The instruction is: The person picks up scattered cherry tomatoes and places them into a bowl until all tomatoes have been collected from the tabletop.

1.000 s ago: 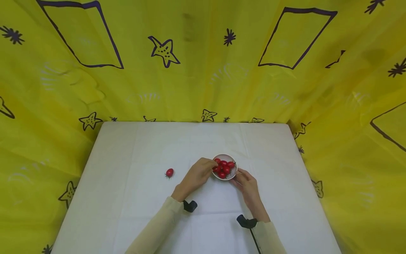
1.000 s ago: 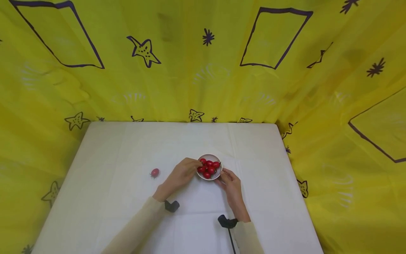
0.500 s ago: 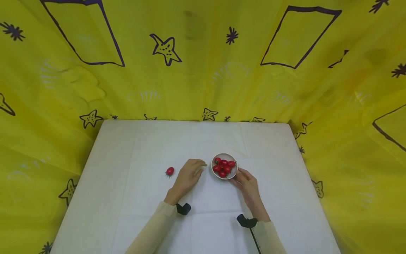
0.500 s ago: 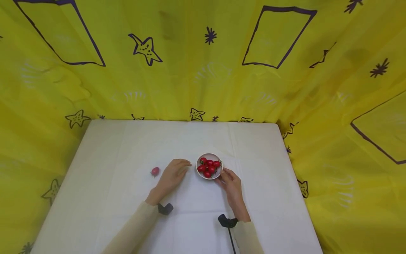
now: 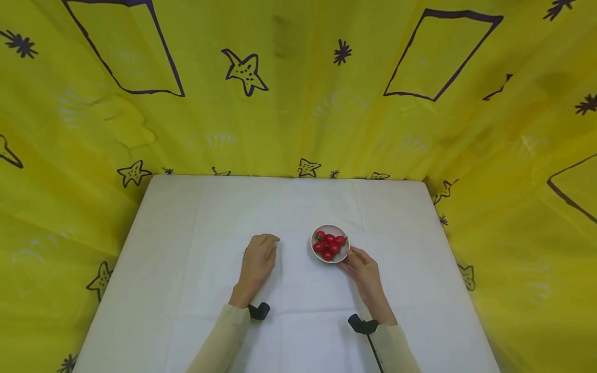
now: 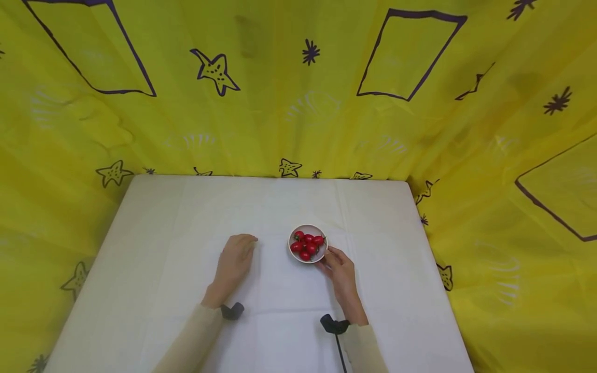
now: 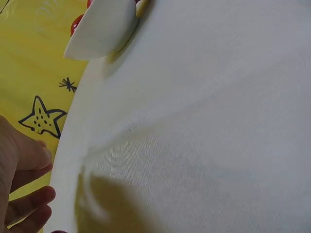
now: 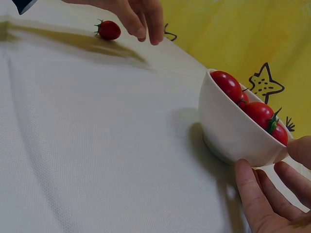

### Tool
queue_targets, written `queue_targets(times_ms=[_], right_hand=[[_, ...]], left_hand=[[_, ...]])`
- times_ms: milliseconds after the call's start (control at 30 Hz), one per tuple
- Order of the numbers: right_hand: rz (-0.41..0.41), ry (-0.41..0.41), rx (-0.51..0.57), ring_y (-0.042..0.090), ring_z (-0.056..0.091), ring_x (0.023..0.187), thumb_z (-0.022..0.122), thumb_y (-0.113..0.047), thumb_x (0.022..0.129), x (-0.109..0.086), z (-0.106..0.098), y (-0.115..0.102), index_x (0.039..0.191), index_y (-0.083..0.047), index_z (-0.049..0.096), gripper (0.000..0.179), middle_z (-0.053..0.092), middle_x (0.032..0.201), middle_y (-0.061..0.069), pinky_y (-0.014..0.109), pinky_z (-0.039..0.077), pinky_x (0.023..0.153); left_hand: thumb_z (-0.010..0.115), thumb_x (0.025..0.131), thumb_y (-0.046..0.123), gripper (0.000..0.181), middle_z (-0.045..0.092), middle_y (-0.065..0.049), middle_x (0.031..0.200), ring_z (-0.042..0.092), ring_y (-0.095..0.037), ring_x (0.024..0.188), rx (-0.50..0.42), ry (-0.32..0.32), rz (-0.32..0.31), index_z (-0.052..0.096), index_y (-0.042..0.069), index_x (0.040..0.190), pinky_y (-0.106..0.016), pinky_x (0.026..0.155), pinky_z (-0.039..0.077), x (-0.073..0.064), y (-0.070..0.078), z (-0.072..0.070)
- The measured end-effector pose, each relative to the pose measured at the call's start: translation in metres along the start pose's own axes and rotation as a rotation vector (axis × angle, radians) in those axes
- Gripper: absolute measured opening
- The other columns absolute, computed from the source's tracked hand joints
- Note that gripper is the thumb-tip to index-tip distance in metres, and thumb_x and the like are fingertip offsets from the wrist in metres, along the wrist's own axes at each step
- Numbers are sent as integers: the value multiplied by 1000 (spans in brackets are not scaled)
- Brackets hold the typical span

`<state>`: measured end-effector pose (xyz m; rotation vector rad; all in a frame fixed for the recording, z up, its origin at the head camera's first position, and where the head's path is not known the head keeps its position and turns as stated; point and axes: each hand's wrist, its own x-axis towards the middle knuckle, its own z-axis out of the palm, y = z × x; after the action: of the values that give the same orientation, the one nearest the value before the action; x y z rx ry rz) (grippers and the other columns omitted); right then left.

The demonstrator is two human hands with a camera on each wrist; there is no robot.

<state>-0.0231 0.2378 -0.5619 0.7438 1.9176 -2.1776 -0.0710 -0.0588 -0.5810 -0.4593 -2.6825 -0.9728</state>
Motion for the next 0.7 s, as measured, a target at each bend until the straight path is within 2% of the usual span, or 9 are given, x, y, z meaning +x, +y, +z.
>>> queue_targets(times_ms=[200,300,433,600,700], right_hand=[[3,-6,5,4,71,101,57,-12,107,-1,0,-2,147,2,52,43,68,123,7,31,58,100],[7,-3,-5,4,71,101,57,-13,107,-2,0,-2,147,2,51,43,66,128,11,31,58,99],[11,1,-9,5,71,102,56,-14,107,-2,1,-1,147,2,52,43,62,137,17,30,58,99],[2,2,5,6,71,102,57,-13,107,-1,1,-1,147,4,52,43,64,134,16,31,59,98],[1,-1,-1,6,71,101,58,-13,107,-1,1,-1,147,3,51,44,65,131,12,30,59,98]], left_hand=[[73,88,-7,21,76,-12,111,68,-37,109,64,68,-35,76,4,106,-49,89,58,-5,-8,-8],[72,86,-9,22,76,-15,108,68,-41,107,74,105,-56,76,4,104,-53,87,58,-8,-11,-10],[74,84,-9,23,76,-16,110,65,-42,109,100,134,-116,76,4,103,-57,89,55,-13,-16,-11],[76,86,-3,26,72,-18,120,60,-44,117,111,112,-242,75,4,111,-62,95,50,-18,-18,-14],[76,87,-1,29,70,-20,123,59,-45,118,100,84,-293,73,3,116,-63,96,49,-19,-19,-16]])
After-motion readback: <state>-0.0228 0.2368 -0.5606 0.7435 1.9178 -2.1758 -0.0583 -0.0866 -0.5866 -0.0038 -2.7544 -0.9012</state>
